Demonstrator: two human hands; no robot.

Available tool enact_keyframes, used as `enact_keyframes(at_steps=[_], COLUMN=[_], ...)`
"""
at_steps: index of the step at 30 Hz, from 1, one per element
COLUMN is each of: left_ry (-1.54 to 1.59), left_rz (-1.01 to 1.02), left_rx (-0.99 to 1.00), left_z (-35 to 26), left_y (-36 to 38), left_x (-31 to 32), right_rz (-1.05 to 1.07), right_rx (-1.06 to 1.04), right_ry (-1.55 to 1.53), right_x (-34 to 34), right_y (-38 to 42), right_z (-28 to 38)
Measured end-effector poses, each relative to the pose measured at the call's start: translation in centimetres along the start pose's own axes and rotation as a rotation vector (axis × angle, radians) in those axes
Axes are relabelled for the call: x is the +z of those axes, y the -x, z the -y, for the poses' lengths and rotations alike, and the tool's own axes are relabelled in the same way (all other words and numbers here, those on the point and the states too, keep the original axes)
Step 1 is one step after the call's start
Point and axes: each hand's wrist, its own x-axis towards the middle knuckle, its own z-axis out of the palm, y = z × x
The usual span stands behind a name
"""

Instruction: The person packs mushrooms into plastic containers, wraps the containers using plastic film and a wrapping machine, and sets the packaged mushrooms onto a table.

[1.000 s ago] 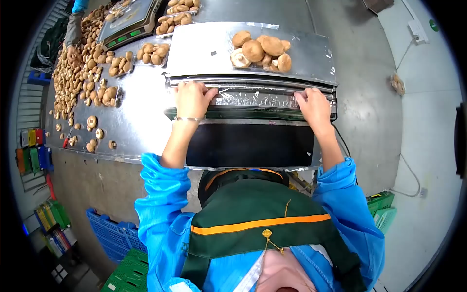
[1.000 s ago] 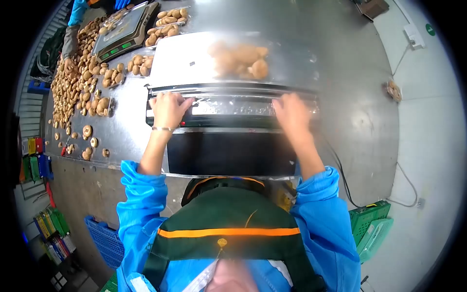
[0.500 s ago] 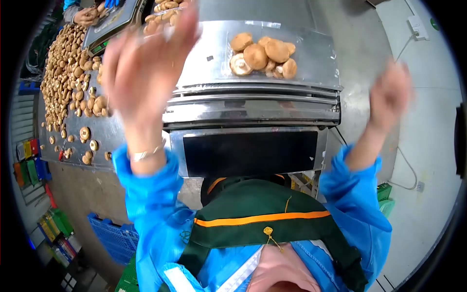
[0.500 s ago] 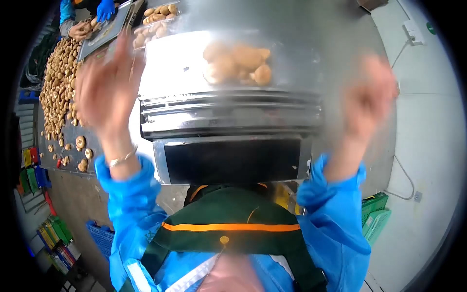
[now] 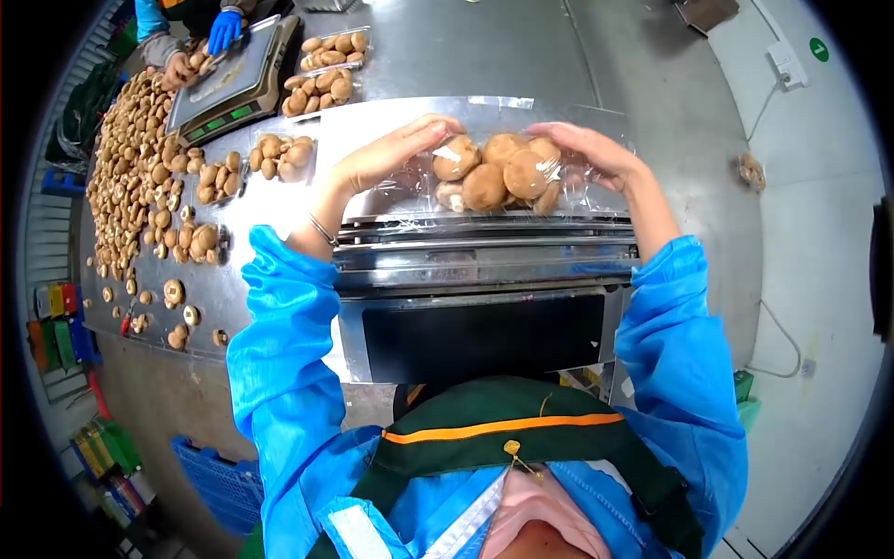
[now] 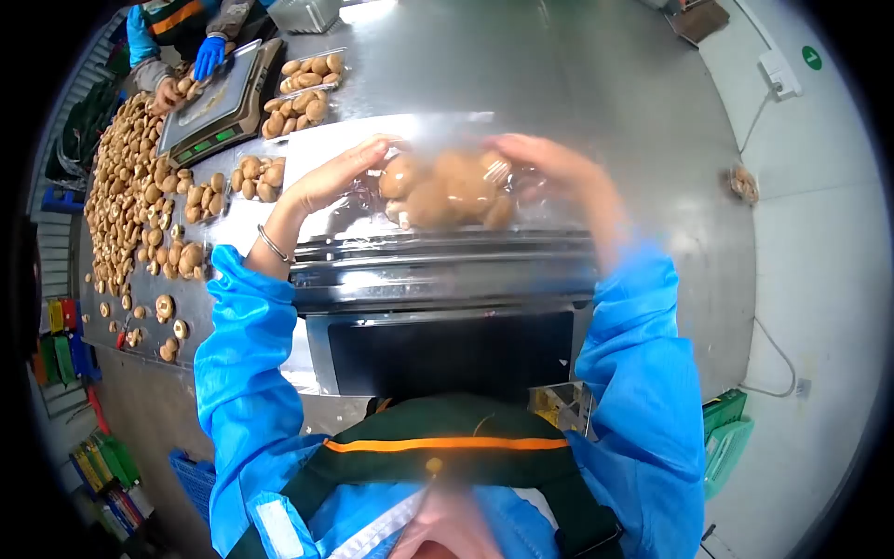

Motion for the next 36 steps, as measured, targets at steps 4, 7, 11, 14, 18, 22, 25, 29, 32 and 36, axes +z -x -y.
enact_keyframes(at_steps=[4,7,11,14,18,22,25,29,32,36], left_ry=[0.044,0.085,0.067,0.094,0.294,0.35,0.615,0.514,0.842,1.529], left_rz=[-0.062,-0.025,0.025,0.087,0.137,0.018,-0.296,-0.855,-1.009,-0.98], left_rx=[0.027,0.043,0.125,0.008,-0.137,-0.331,-0.259,-0.072,-0.03,-0.055], left_z=[-1.9,-3.9,-5.0,-4.0,3.7,10.2,12.4,12.2,11.4,13.5], left_y=[3.1,6.3,11.9,15.6,17.1,17.8,18.6,16.8,15.9,21.8], left_x=[2.1,4.5,8.9,11.5,10.8,10.3,12.6,17.3,19.0,18.7], right_rz=[-0.109,-0.026,-0.178,-0.105,-0.137,-0.231,-0.332,-0.629,-0.918,-0.704], right_rx=[-0.06,-0.039,-0.133,-0.077,0.072,0.168,0.313,0.205,-0.047,0.166], right_ry=[-0.093,-0.132,0.125,-0.02,-0.09,-0.134,-0.37,-0.331,0.271,-1.188], right_x=[2.6,3.7,8.9,10.9,13.3,13.4,13.7,16.0,16.6,18.1], right_y=[3.1,7.8,15.5,18.0,16.2,14.5,16.6,17.8,17.7,21.7], right_z=[-0.1,0.3,0.5,-3.3,-7.5,-12.2,-15.8,-21.0,-24.0,-18.8])
